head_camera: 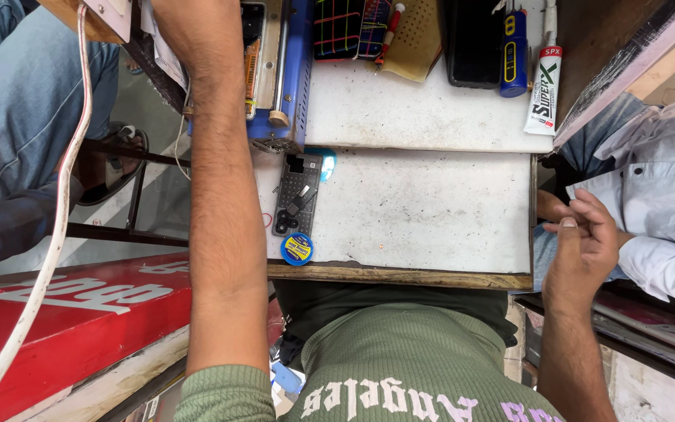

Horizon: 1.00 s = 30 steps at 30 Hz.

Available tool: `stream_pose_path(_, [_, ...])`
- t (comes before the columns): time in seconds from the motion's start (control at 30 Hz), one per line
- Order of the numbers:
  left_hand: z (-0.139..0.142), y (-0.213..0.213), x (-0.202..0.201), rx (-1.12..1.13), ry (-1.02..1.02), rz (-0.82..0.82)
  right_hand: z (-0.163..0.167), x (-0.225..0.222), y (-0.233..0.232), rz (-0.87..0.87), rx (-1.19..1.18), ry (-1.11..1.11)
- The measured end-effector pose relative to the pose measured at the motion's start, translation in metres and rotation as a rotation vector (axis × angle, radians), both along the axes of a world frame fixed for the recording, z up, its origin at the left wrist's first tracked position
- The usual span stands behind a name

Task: The person works at a phone repair bench. They place a phone into a blue screen-separation machine, handle the disassembled phone body and screen, and apply adhesive tape from a round blue container onto the phone while another person holds the phone steady.

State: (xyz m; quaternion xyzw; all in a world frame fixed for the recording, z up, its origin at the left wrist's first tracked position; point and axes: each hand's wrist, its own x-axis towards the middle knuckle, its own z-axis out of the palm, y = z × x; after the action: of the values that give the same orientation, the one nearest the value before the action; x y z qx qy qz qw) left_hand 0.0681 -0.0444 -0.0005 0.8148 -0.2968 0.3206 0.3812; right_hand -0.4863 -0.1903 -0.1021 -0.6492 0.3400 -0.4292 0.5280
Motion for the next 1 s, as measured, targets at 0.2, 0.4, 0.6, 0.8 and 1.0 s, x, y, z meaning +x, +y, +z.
stream_pose_path(0.2, [0.015,0.016,-0.013,0.162,0.031,0.133,-0.002,0.014,0.002,0.066,0.026,-0.041])
stream_pose_path(0.4, [0.055,0.083,-0.118,0.455,-0.107,0.044,0.014,0.045,0.031,0.161,-0.031,0.113])
stream_pose_path(0.6, [0.056,0.162,-0.259,0.783,0.384,-0.177,0.051,0.101,0.089,0.78,-0.007,0.206])
stream_pose_path(0.8, [0.026,0.188,-0.331,0.56,0.647,-0.54,0.069,0.14,0.13,1.27,0.011,0.444])
stream_pose_path(1.0, [0.041,0.259,-0.325,0.487,0.807,-0.414,0.042,0.125,0.104,1.059,0.379,0.163])
